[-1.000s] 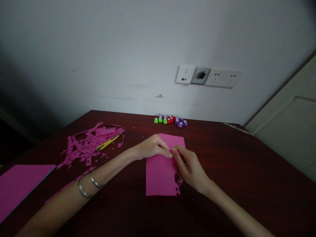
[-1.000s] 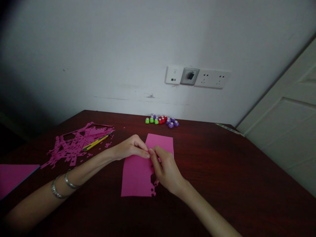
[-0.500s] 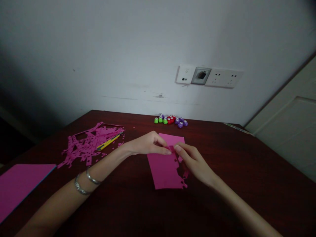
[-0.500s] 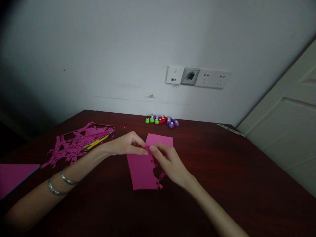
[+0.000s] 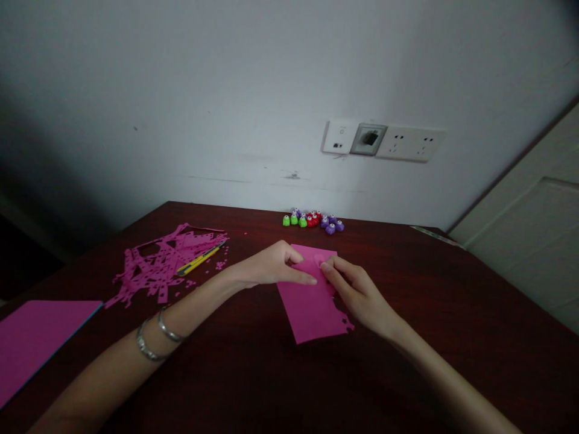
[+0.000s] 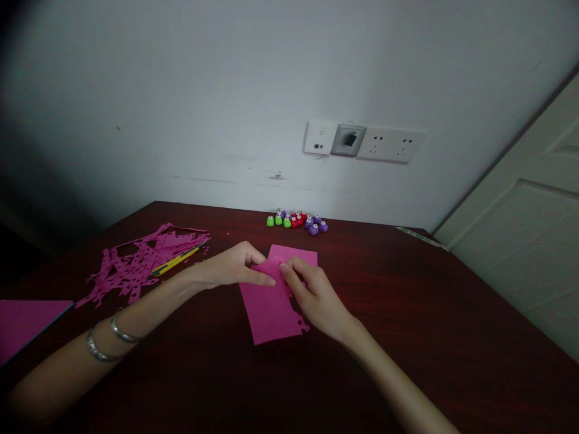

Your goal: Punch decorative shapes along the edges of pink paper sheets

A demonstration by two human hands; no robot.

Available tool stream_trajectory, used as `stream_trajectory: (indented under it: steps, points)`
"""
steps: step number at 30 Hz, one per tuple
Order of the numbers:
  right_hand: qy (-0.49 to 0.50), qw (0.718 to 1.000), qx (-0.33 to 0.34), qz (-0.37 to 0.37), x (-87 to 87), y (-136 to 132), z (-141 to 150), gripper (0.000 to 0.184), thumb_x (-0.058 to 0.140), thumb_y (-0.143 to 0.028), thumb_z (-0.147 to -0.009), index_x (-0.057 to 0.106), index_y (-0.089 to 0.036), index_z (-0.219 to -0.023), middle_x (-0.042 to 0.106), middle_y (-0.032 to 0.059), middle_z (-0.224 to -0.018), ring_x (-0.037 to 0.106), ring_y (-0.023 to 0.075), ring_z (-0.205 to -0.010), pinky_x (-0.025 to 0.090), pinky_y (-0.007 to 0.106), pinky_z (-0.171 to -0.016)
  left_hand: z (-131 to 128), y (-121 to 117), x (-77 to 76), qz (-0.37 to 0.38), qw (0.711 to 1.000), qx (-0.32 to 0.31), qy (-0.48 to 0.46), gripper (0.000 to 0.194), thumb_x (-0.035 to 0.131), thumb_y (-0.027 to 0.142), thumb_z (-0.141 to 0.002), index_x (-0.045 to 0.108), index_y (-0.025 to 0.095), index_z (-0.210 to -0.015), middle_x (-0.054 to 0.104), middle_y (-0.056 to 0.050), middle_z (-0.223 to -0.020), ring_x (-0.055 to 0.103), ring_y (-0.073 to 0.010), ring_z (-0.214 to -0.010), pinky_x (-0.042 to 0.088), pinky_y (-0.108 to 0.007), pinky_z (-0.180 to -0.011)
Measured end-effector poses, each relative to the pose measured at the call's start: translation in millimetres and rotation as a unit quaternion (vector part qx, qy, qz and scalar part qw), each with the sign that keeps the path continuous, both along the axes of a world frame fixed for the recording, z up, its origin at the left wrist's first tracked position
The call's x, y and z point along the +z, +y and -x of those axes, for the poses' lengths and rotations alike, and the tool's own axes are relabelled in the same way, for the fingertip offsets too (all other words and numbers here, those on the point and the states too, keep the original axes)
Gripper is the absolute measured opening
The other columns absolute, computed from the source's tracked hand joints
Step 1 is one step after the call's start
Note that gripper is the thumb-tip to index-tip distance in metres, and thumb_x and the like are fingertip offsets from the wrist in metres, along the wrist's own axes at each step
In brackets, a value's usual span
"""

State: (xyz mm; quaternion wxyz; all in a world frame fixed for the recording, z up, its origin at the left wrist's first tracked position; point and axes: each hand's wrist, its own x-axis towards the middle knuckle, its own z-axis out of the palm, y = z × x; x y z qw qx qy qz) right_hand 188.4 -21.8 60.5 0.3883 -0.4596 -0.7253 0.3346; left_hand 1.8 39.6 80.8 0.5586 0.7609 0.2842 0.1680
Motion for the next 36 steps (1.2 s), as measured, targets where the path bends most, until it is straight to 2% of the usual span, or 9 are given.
stream_trajectory:
  steps: [4, 8, 13, 18, 23, 27, 31, 36]
  points:
    - [-0.009, 0.999, 0.035, 0.017, 2.5, -2, 0, 0.035, 0.036, -0.041, -0.091, 0.038, -0.019, -0.064, 0.037, -0.0047, -0.058, 0.034, 0.0073, -0.051, 0.030, 0.020, -0.046, 0, -1, -0.9, 0.030, 1.000, -0.009, -0.001, 0.024, 0.069, 0.036, -0.067, 0.063, 0.012, -0.065, 0.058, 0.001, -0.058, 0.047, -0.0067, -0.051, 0.035, -0.021, -0.049]
    - [-0.019, 0.999, 0.043, 0.007, 4.2, -4, 2, 0.035, 0.036, -0.040, -0.091, 0.037, -0.019, -0.064, 0.037, -0.0053, -0.057, 0.034, 0.0068, -0.049, 0.030, 0.020, -0.046, 0, -5, 1.0, 0.063, 0.998, -0.014, 0.005, 0.023, 0.072, 0.034, -0.063, 0.064, 0.012, -0.065, 0.061, -0.001, -0.061, 0.051, -0.0080, -0.053, 0.038, -0.021, -0.051]
    - [0.001, 0.997, 0.059, 0.047, 7.2, -6, 5, 0.035, 0.035, -0.043, -0.091, 0.040, -0.019, -0.066, 0.038, -0.0055, -0.058, 0.036, 0.0063, -0.048, 0.031, 0.020, -0.045, -2, -8, 0.4, 0.093, 0.995, -0.028, -0.008, 0.023, 0.072, 0.034, -0.063, 0.066, 0.013, -0.067, 0.063, -0.001, -0.061, 0.054, -0.0092, -0.054, 0.041, -0.022, -0.053]
    - [0.005, 0.994, 0.092, 0.054, 8.6, -7, 5, 0.034, 0.036, -0.041, -0.091, 0.042, -0.019, -0.066, 0.038, -0.0048, -0.059, 0.034, 0.0066, -0.049, 0.031, 0.021, -0.046, -2, -8, 0.1, 0.078, 0.997, -0.027, -0.007, 0.023, 0.072, 0.034, -0.062, 0.062, 0.013, -0.059, 0.057, 0.002, -0.055, 0.048, -0.0063, -0.050, 0.036, -0.020, -0.048]
    - [-0.018, 0.991, 0.113, 0.074, 8.7, -7, 6, 0.035, 0.034, -0.042, -0.091, 0.044, -0.018, -0.068, 0.039, -0.0040, -0.059, 0.034, 0.0072, -0.050, 0.030, 0.021, -0.046, -3, -10, 0.8, 0.062, 0.996, -0.061, 0.017, 0.030, 0.073, 0.035, -0.061, 0.056, 0.014, -0.049, 0.048, 0.006, -0.047, 0.037, -0.0037, -0.042, 0.029, -0.019, -0.042]
    - [0.008, 0.991, 0.107, 0.078, 7.0, -8, 8, 0.036, 0.036, -0.044, -0.090, 0.041, -0.019, -0.065, 0.037, -0.0042, -0.058, 0.032, 0.0071, -0.051, 0.028, 0.021, -0.045, -6, -12, -0.2, 0.075, 0.996, -0.054, -0.013, 0.031, 0.072, 0.036, -0.063, 0.056, 0.014, -0.047, 0.047, 0.006, -0.045, 0.038, -0.0037, -0.043, 0.033, -0.019, -0.046]
    - [0.054, 0.988, 0.096, 0.107, 3.4, -10, 9, 0.035, 0.037, -0.045, -0.090, 0.041, -0.019, -0.066, 0.035, -0.0052, -0.057, 0.031, 0.0064, -0.048, 0.028, 0.020, -0.043, -7, -12, -0.7, 0.117, 0.991, -0.057, -0.019, 0.024, 0.071, 0.034, -0.064, 0.063, 0.014, -0.054, 0.055, 0.004, -0.050, 0.043, -0.0049, -0.045, 0.036, -0.020, -0.049]
    - [0.083, 0.987, 0.085, 0.106, 0.0, -13, 12, 0.035, 0.038, -0.045, -0.089, 0.040, -0.019, -0.065, 0.034, -0.0059, -0.056, 0.031, 0.0057, -0.046, 0.028, 0.019, -0.041, -4, -12, -0.4, 0.135, 0.988, -0.070, -0.036, 0.013, 0.070, 0.028, -0.066, 0.067, 0.015, -0.062, 0.061, 0.002, -0.056, 0.048, -0.0056, -0.048, 0.039, -0.020, -0.051]
